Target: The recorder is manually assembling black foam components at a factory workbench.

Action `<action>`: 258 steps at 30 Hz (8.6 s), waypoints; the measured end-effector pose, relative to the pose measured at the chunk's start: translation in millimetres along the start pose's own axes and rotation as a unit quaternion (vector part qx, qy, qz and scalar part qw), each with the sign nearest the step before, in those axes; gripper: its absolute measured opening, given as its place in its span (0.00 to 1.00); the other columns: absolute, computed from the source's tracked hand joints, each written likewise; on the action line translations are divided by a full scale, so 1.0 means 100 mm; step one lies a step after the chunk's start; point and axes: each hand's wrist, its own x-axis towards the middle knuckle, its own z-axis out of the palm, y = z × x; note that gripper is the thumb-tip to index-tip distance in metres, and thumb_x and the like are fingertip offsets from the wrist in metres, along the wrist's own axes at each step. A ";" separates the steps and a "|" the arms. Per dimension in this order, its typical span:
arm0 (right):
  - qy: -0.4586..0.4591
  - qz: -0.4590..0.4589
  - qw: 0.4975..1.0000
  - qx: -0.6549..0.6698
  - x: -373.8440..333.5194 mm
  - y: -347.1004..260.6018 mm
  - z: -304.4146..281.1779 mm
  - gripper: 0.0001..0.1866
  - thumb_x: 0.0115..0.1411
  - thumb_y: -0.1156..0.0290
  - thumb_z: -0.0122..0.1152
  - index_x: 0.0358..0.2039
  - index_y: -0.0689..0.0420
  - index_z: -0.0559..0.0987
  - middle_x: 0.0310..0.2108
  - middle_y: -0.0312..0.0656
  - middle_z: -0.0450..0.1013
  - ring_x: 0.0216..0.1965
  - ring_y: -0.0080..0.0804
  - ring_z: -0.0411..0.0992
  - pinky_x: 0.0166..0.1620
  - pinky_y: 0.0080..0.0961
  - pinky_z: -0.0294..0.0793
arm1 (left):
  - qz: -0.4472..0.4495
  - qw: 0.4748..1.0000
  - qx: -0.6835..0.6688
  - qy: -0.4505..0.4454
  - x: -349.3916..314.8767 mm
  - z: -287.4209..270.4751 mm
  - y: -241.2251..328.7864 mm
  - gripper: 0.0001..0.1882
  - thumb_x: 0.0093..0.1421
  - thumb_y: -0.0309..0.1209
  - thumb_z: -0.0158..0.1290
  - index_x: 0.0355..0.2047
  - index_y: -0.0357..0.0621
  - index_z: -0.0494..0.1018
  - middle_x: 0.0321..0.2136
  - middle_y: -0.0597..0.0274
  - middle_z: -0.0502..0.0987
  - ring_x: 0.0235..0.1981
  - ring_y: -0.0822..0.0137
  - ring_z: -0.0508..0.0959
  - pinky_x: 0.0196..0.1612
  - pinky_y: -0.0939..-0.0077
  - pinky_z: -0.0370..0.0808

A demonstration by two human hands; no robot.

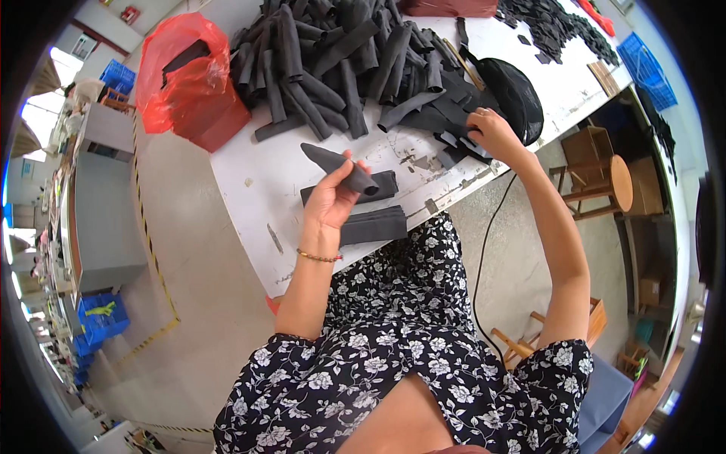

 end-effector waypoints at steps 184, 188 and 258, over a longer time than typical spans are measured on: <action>0.128 0.148 0.728 0.658 -0.05 -1.83 0.36 0.10 0.61 0.76 0.60 0.41 0.67 0.76 0.32 0.37 0.74 0.30 0.19 0.69 0.34 0.17 0.70 | 0.340 0.927 0.122 0.105 -0.39 0.16 0.16 0.10 0.62 0.28 0.55 0.41 0.33 0.74 0.35 0.59 0.79 0.37 0.64 0.80 0.41 0.71 0.80; 0.113 0.194 0.778 0.587 -0.04 -1.76 0.53 0.15 0.57 0.77 0.62 0.45 0.64 0.73 0.28 0.36 0.73 0.27 0.18 0.68 0.30 0.16 0.68 | 0.357 0.878 0.292 0.131 -0.57 -0.05 0.29 0.09 0.59 0.32 0.60 0.33 0.37 0.78 0.28 0.65 0.78 0.24 0.75 0.76 0.30 0.81 0.78; 0.217 0.003 0.944 0.248 -0.37 -1.66 -0.12 0.28 0.49 0.76 0.70 0.51 0.59 0.71 0.42 0.49 0.70 0.38 0.47 0.70 0.42 0.34 0.71 | 0.182 0.978 0.103 -0.009 -0.12 0.41 0.11 0.13 0.63 0.30 0.55 0.44 0.35 0.73 0.42 0.53 0.79 0.41 0.56 0.81 0.43 0.67 0.83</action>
